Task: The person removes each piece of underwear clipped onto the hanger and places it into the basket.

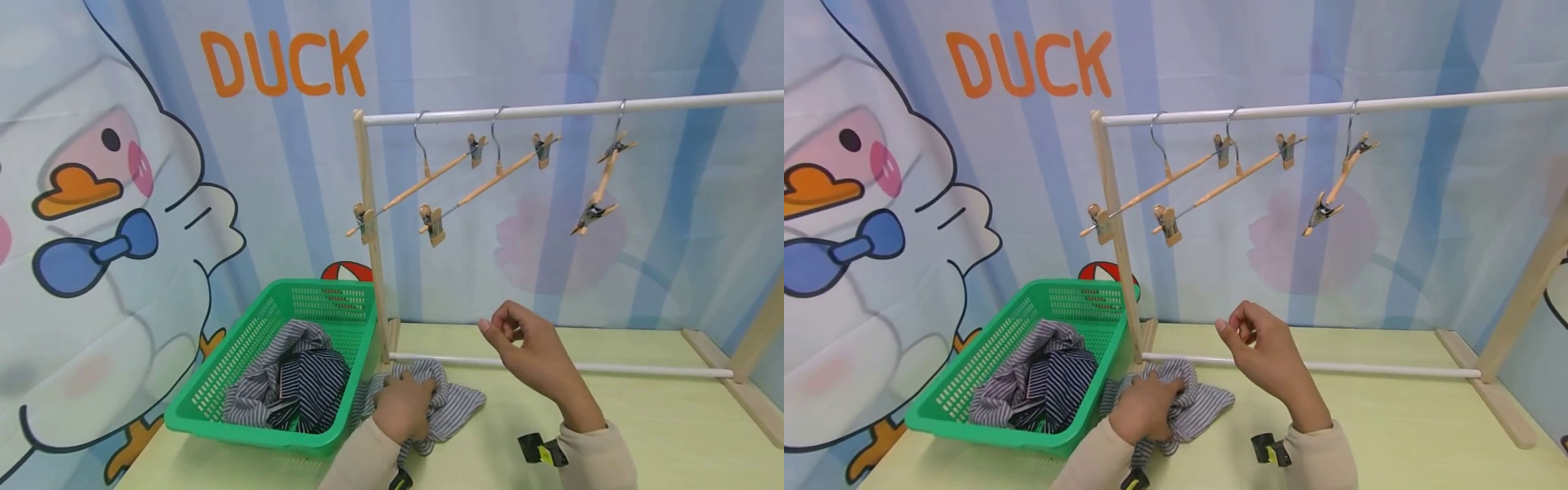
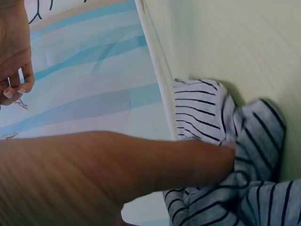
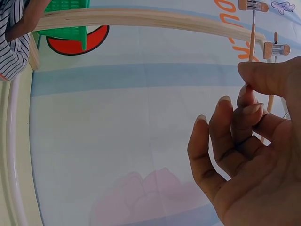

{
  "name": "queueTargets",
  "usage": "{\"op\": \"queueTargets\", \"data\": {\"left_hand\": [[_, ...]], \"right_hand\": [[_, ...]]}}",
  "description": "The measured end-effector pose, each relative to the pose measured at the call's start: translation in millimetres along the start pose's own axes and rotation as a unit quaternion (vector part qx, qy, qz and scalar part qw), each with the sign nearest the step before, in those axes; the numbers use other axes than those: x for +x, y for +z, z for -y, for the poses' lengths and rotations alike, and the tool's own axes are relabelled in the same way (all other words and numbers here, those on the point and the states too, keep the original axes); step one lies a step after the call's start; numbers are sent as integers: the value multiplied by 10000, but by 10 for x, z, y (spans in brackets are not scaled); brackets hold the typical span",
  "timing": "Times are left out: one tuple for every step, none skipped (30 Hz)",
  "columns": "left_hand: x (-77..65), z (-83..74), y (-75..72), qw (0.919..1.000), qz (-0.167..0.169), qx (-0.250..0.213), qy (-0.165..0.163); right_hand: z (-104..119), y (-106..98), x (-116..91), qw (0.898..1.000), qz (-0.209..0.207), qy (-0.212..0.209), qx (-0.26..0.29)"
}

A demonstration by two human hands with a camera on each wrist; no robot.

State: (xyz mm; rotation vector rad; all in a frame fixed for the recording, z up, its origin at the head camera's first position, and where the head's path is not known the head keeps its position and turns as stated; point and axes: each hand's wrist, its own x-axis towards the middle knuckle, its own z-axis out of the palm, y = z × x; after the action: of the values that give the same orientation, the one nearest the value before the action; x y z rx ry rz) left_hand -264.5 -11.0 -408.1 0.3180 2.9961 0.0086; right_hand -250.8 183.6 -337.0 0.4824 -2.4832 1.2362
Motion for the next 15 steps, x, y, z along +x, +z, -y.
{"op": "queueTargets", "data": {"left_hand": [[2,-3,2,10000,-6,22,-7],[1,-4,5,10000,-33,64,9],[0,-5,8,9999,-74,142,49],[-5,-4,10,9995,-158,237,111],[-9,-3,15,9989,-251,341,178],[-16,1,24,9980,-362,462,250],[-23,4,33,9967,-477,567,320],[-29,8,40,9952,-607,664,392],[-35,12,49,9934,-728,759,452],[-41,16,57,9920,-824,817,492],[-42,21,65,9910,-888,855,517],[-40,28,68,9907,-905,865,525],[-36,33,64,9912,-887,840,501],[-32,39,61,9918,-863,818,477],[-27,46,62,9923,-834,794,452]], "right_hand": [[4,-1,-1,10000,17,0,1],[7,-2,-1,10000,30,-6,0],[9,-2,-2,10000,33,-14,-7],[11,-2,-3,10000,32,-29,-17],[10,-3,-1,10000,31,-33,-34],[6,-2,1,10000,24,-47,-55],[3,0,2,9999,13,-66,-83],[-1,2,3,9999,1,-89,-108],[-4,3,4,9999,-13,-111,-129],[-8,2,5,9998,-30,-129,-150],[-11,1,4,9997,-44,-148,-168],[-11,-1,5,9997,-60,-171,-184],[-9,-4,4,9996,-76,-182,-201],[-8,-7,4,9996,-89,-180,-211],[-7,-11,3,9996,-100,-175,-219]]}}
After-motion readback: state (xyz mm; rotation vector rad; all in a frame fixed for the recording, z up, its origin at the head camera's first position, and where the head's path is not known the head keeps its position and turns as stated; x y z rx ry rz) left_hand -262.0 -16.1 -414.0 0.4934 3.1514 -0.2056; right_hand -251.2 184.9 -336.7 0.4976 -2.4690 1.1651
